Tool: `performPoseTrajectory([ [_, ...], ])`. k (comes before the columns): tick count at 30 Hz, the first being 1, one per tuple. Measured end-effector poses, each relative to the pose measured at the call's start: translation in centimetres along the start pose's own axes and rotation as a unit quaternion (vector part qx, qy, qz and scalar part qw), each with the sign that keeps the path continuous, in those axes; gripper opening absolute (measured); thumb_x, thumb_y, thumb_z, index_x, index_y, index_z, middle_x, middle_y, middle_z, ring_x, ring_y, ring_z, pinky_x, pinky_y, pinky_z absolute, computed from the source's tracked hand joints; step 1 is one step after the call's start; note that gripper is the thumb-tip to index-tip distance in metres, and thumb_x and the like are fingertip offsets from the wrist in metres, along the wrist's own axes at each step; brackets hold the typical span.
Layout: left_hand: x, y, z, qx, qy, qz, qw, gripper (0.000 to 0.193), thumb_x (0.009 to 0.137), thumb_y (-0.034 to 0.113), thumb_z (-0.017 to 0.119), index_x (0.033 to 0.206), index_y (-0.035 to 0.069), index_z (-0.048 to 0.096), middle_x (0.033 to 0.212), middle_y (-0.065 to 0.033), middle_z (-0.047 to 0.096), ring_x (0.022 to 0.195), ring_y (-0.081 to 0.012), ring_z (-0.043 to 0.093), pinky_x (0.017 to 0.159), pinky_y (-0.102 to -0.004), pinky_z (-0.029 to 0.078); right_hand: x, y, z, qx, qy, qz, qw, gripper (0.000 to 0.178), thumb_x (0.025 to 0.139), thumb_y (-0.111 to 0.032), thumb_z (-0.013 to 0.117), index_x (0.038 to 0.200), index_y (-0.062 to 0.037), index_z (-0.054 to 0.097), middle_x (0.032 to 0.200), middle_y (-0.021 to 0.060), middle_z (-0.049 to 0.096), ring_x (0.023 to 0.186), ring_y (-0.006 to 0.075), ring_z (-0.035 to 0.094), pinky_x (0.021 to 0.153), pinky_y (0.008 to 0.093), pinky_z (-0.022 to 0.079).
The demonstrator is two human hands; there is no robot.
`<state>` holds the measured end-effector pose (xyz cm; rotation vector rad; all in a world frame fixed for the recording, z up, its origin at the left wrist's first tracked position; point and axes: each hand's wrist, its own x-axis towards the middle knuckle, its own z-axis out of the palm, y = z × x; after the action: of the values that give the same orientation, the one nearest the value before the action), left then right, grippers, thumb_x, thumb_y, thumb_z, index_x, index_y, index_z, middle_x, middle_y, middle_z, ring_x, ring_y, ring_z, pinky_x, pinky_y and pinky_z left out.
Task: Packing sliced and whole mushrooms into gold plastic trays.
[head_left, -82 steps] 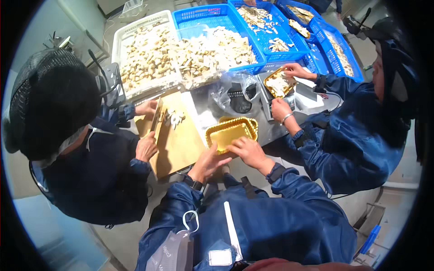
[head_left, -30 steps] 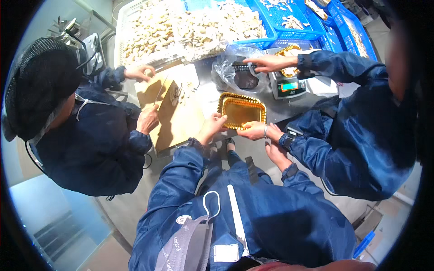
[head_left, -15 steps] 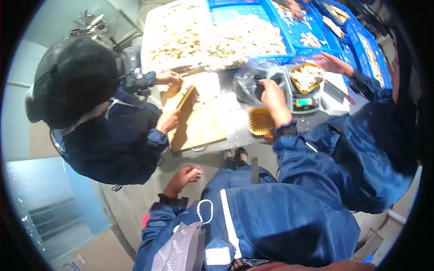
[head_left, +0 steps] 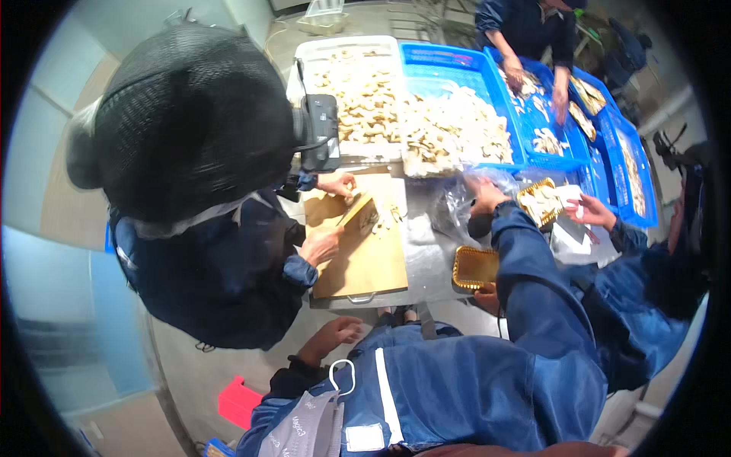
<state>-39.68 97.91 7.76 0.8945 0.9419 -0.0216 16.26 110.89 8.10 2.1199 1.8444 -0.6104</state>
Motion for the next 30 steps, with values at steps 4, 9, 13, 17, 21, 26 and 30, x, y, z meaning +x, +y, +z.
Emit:
performPoseTrajectory([
  [4, 3.7, 2.3, 0.2, -0.008, -0.103, 0.031, 0.994, 0.037, 0.104, 0.027, 0.058, 0.133, 0.004, 0.055, 0.113, -0.0051, 0.067, 0.102, -0.0126, 0.062, 0.09, -0.0293, 0.051, 1.7, 0.1, -1.6, 0.027, -0.062, 0.015, 0.998, 0.126, 0.057, -0.044, 0.093, 0.159, -0.021, 0.022, 0.159, 0.0244, 0.03, 0.148, 0.0418, 0.027, 0.12, 0.046, 0.029],
  [9, 10.7, 10.0, 3.5, 0.097, -0.157, 0.019, 0.983, 0.043, 0.105, 0.027, 0.056, 0.138, 0.002, 0.05, 0.119, -0.0082, 0.065, 0.1, -0.0122, 0.062, 0.085, -0.0279, 0.054, 2.1, -0.9, -3.1, 0.101, -0.057, -0.007, 0.993, 0.112, 0.063, -0.072, 0.079, 0.153, -0.0189, 0.039, 0.154, 0.0233, 0.04, 0.142, 0.0387, 0.039, 0.114, 0.0465, 0.037],
  [13, 16.5, 15.8, 9.9, -0.07, -0.145, -0.011, 0.987, 0.08, 0.099, 0.031, 0.065, 0.156, -0.001, 0.02, 0.132, -0.0134, 0.055, 0.109, -0.0256, 0.064, 0.09, -0.0347, 0.058, 5.3, 6.6, 1.4, 0.016, 0.082, -0.155, 0.984, 0.034, 0.094, -0.032, 0.054, 0.105, -0.0052, 0.07, 0.102, 0.0218, 0.071, 0.096, 0.0393, 0.068, 0.082, 0.0472, 0.054],
  [17, 22.0, 17.0, 15.7, -0.223, -0.054, -0.039, 0.972, 0.069, 0.094, 0.041, 0.071, 0.14, 0.001, 0.039, 0.134, -0.011, 0.05, 0.106, -0.0228, 0.062, 0.093, -0.0387, 0.057, 5.7, 1.9, 0.2, 0.007, 0.148, -0.103, 0.984, 0.029, 0.092, -0.026, 0.05, 0.094, -0.0067, 0.072, 0.095, 0.0205, 0.071, 0.088, 0.0399, 0.069, 0.076, 0.0503, 0.054],
  [21, 26.0, 18.4, 19.3, -0.284, 0.011, -0.032, 0.958, 0.05, 0.09, 0.043, 0.075, 0.114, 0.003, 0.06, 0.094, -0.0076, 0.064, 0.089, -0.022, 0.065, 0.086, -0.0417, 0.06, 5.8, 0.5, -1.2, -0.073, 0.134, -0.057, 0.987, 0.025, 0.091, -0.022, 0.052, 0.092, -0.0096, 0.074, 0.093, 0.0158, 0.074, 0.086, 0.035, 0.072, 0.071, 0.0486, 0.058],
  [26, 29.1, 17.5, 19.8, -0.36, 0.098, -0.044, 0.927, 0.041, 0.102, 0.039, 0.057, 0.128, 0.008, 0.053, 0.114, -0.0118, 0.062, 0.089, -0.0286, 0.066, 0.074, -0.0455, 0.064, 4.4, 0.1, 0.8, -0.12, 0.129, -0.083, 0.981, 0.023, 0.092, -0.023, 0.053, 0.101, -0.016, 0.074, 0.1, 0.0104, 0.073, 0.089, 0.0299, 0.072, 0.071, 0.0468, 0.059],
  [30, 28.7, 16.5, 19.0, -0.399, 0.119, -0.014, 0.909, 0.034, 0.107, 0.035, 0.04, 0.128, 0.011, 0.052, 0.12, -0.0132, 0.063, 0.099, -0.0331, 0.066, 0.08, -0.0486, 0.062, 3.2, 0.9, 0.7, -0.083, 0.165, -0.132, 0.974, 0.03, 0.096, -0.032, 0.051, 0.108, -0.0133, 0.071, 0.107, 0.0147, 0.072, 0.105, 0.035, 0.068, 0.088, 0.0535, 0.054],
])
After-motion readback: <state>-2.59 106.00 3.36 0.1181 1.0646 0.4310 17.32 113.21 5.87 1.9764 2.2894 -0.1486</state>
